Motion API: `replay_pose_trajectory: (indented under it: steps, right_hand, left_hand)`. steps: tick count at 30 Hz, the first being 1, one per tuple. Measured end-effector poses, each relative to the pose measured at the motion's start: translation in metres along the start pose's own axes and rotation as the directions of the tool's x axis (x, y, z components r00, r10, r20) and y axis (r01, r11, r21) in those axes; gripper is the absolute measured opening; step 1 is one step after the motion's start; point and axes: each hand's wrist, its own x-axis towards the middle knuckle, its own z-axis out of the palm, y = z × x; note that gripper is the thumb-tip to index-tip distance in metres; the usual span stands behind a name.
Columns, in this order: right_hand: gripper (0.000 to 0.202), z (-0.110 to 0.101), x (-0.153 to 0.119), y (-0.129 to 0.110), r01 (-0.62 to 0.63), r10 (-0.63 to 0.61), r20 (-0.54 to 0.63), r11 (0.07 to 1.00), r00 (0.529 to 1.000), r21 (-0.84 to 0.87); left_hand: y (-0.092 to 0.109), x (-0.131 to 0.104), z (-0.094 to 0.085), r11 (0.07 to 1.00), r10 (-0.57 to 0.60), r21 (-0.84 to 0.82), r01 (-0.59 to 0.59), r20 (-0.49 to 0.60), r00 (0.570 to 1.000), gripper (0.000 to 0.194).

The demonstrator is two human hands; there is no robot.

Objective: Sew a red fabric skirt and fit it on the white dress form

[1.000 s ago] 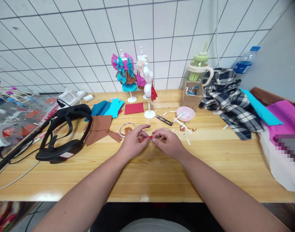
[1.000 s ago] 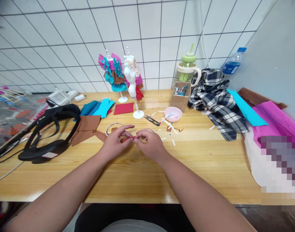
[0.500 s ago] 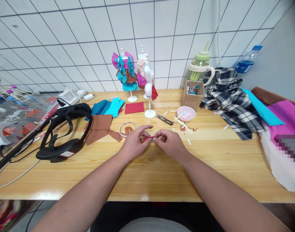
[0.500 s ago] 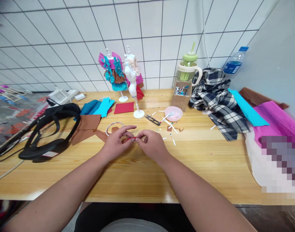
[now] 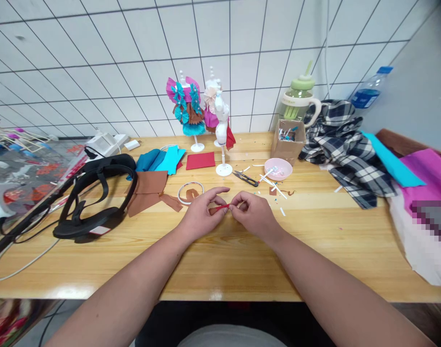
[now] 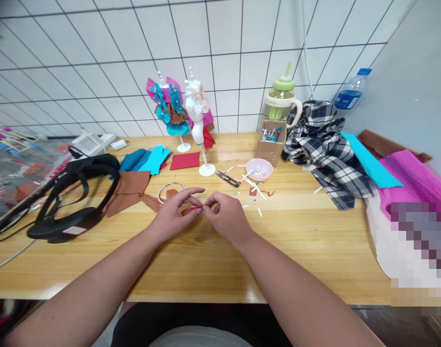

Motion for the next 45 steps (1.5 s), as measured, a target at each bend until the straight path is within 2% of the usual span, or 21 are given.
replay_pose_trajectory:
  steps: [3,7,9,14,20,22,25,29,31,33,36,37,39,42,44,45]
  right_hand:
    - [0.004,0.0,-0.001,0.0,0.016,-0.016,-0.004,1.0,1.0,-0.009]
    - [0.003,0.001,-0.002,-0.001,0.046,-0.046,-0.018,0.999,0.999,-0.001]
    - [0.001,0.002,-0.003,-0.002,0.056,-0.055,-0.03,0.998,0.998,0.038]
    - [0.026,0.003,-0.002,0.002,-0.003,0.01,-0.026,0.965,1.0,0.261]
    - [0.019,-0.001,0.003,0.009,-0.063,0.043,0.063,0.93,0.997,0.363]
    - [0.029,-0.003,0.003,0.01,0.01,-0.023,0.04,0.952,0.999,0.306]
    - [0.037,-0.006,0.001,0.007,0.219,-0.221,0.004,0.97,0.975,0.104]
    - [0.022,-0.006,-0.001,0.004,0.443,-0.443,0.023,0.893,0.896,-0.085]
    - [0.012,-0.007,-0.001,0.003,0.482,-0.484,0.014,0.867,0.875,-0.125]
    - [0.009,-0.007,0.0,0.003,0.483,-0.487,0.006,0.865,0.873,-0.135]
    - [0.008,-0.008,0.001,0.004,0.385,-0.389,-0.016,0.916,0.921,-0.111]
    - [0.008,-0.008,0.002,0.004,0.311,-0.315,-0.024,0.946,0.949,-0.093]
    - [0.008,-0.007,0.004,0.006,0.119,-0.12,-0.009,0.992,0.993,-0.046]
    - [0.008,-0.005,0.008,0.009,-0.109,0.104,0.072,0.992,0.992,0.06]
    - [0.01,-0.005,0.01,0.011,-0.179,0.165,0.118,0.977,0.979,0.116]
    - [0.011,-0.005,0.01,0.012,-0.194,0.179,0.132,0.974,0.975,0.115]
  left_hand:
    - [0.002,0.0,-0.003,0.995,0.075,0.069,-0.076,0.022,0.997,0.047]
    - [0.001,0.001,-0.003,0.996,0.057,0.074,-0.057,-0.001,0.998,0.042]
    - [0.0,0.001,-0.002,0.998,0.04,0.044,-0.039,-0.017,0.999,0.041]
    - [0.0,0.001,-0.002,0.995,-0.022,-0.098,0.021,-0.008,1.0,0.047]
    - [-0.006,0.003,-0.005,0.975,-0.064,-0.213,0.067,0.02,0.998,0.052]
    - [-0.008,0.004,-0.006,0.957,-0.077,-0.279,0.084,0.038,0.996,0.054]
    - [-0.01,0.005,-0.007,0.895,-0.115,-0.421,0.149,0.103,0.988,0.059]
    - [-0.01,0.005,-0.009,0.774,-0.148,-0.586,0.24,0.201,0.968,0.062]
    - [-0.011,0.005,-0.009,0.729,-0.144,-0.628,0.272,0.248,0.958,0.065]
    - [-0.012,0.005,-0.009,0.69,-0.145,-0.656,0.305,0.287,0.947,0.068]
    - [-0.014,0.005,-0.009,0.652,-0.152,-0.694,0.305,0.275,0.95,0.064]
    - [-0.015,0.006,-0.01,0.665,-0.15,-0.692,0.28,0.244,0.958,0.062]
    - [-0.016,0.006,-0.01,0.771,-0.128,-0.61,0.183,0.132,0.983,0.062]
    - [-0.013,0.005,-0.011,0.975,-0.009,-0.224,0.004,-0.023,1.0,0.072]
    - [-0.008,0.004,-0.01,0.998,0.054,0.019,-0.054,-0.033,0.998,0.074]
    - [-0.006,0.003,-0.01,0.995,0.06,0.082,-0.057,-0.025,0.998,0.071]
